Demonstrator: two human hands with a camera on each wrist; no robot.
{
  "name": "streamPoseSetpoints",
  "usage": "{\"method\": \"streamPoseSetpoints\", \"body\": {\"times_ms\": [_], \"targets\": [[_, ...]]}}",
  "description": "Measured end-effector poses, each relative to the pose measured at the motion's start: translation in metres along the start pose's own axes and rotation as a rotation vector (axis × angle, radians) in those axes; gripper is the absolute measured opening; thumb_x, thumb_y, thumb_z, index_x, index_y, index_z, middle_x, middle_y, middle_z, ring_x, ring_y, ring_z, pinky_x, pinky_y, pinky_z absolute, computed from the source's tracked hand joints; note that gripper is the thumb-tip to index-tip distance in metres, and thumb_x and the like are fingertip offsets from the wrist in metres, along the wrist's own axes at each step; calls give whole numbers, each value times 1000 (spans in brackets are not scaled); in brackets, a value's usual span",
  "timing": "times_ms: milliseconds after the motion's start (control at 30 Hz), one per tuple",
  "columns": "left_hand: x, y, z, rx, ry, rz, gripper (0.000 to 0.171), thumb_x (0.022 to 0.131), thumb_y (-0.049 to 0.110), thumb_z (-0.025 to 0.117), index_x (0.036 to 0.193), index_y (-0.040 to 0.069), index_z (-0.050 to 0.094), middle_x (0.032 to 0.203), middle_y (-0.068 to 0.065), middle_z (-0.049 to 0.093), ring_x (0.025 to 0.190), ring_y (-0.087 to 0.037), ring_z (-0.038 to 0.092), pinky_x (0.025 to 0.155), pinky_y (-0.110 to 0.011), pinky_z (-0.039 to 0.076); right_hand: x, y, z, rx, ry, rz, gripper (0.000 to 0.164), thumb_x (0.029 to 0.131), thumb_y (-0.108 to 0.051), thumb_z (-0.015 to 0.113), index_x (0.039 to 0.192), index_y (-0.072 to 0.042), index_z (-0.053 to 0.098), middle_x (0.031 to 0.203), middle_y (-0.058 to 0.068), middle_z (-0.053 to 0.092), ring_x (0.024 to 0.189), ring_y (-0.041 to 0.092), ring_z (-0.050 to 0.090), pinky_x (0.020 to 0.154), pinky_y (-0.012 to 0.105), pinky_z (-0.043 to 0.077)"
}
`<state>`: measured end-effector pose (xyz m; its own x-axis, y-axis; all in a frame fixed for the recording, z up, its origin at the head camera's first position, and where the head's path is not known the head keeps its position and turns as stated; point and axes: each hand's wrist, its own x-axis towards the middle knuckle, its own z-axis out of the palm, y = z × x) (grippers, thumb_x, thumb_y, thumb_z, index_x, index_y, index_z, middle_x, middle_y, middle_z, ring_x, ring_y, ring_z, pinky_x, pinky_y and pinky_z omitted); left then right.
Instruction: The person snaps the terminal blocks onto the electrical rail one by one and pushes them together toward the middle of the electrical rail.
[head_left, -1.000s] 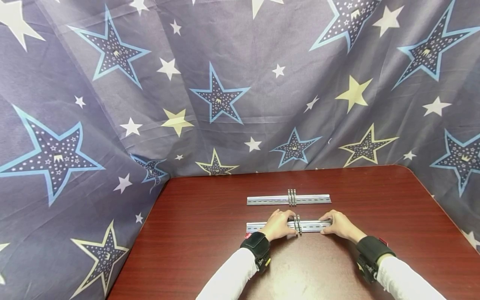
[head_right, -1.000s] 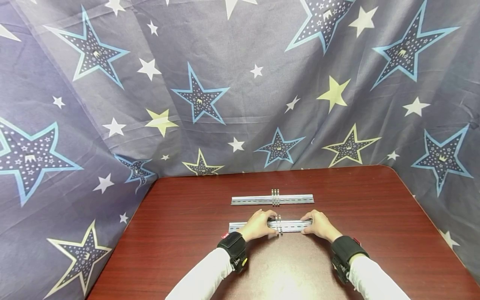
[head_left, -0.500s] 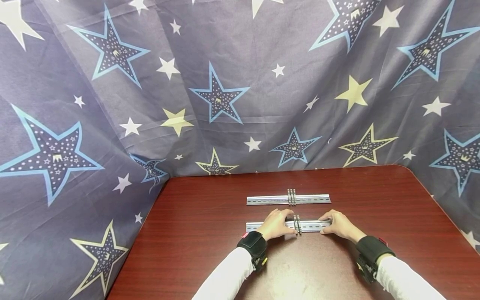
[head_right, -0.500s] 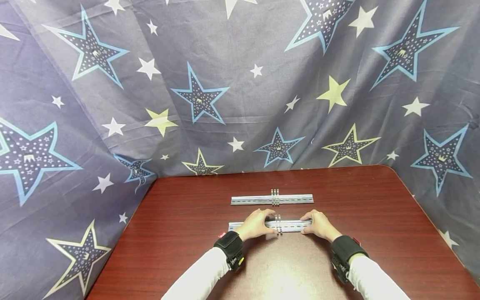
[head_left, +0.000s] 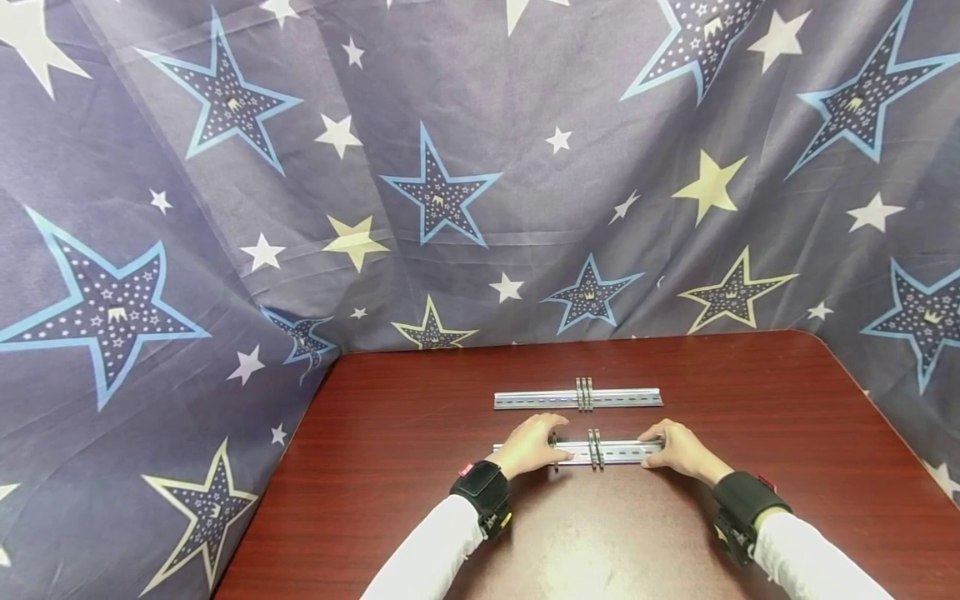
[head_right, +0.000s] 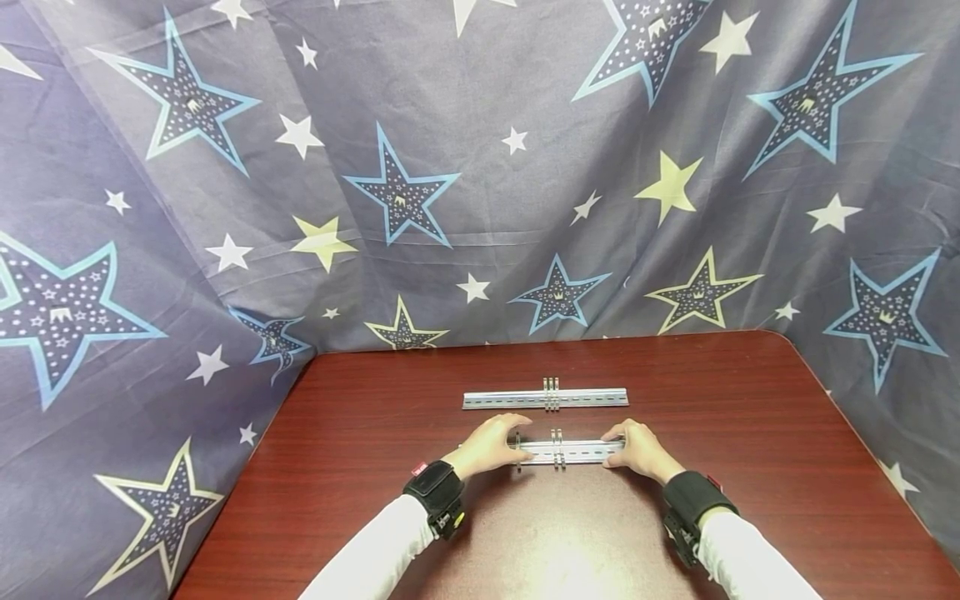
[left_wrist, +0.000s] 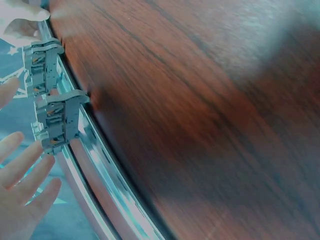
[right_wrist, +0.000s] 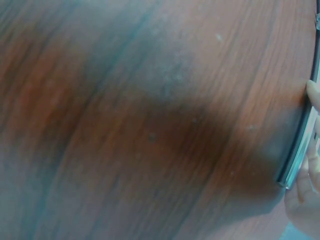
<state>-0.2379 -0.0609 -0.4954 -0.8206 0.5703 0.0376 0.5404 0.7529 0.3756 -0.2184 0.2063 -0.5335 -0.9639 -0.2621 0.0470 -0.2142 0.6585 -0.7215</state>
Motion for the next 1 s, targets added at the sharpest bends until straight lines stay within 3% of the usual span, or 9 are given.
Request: {"method": "streamPoseSetpoints", "body": {"times_ms": [1000], "targets": [[-10, -18, 10, -56, 30, 7, 49, 68, 23, 73, 111, 4, 57, 100, -5, 62, 96, -18, 56, 83, -26, 41, 0, 2, -1, 0, -9, -1, 32, 59, -8, 77, 89, 1, 65, 89, 11, 58, 79, 21, 52, 70, 36, 41]]}}
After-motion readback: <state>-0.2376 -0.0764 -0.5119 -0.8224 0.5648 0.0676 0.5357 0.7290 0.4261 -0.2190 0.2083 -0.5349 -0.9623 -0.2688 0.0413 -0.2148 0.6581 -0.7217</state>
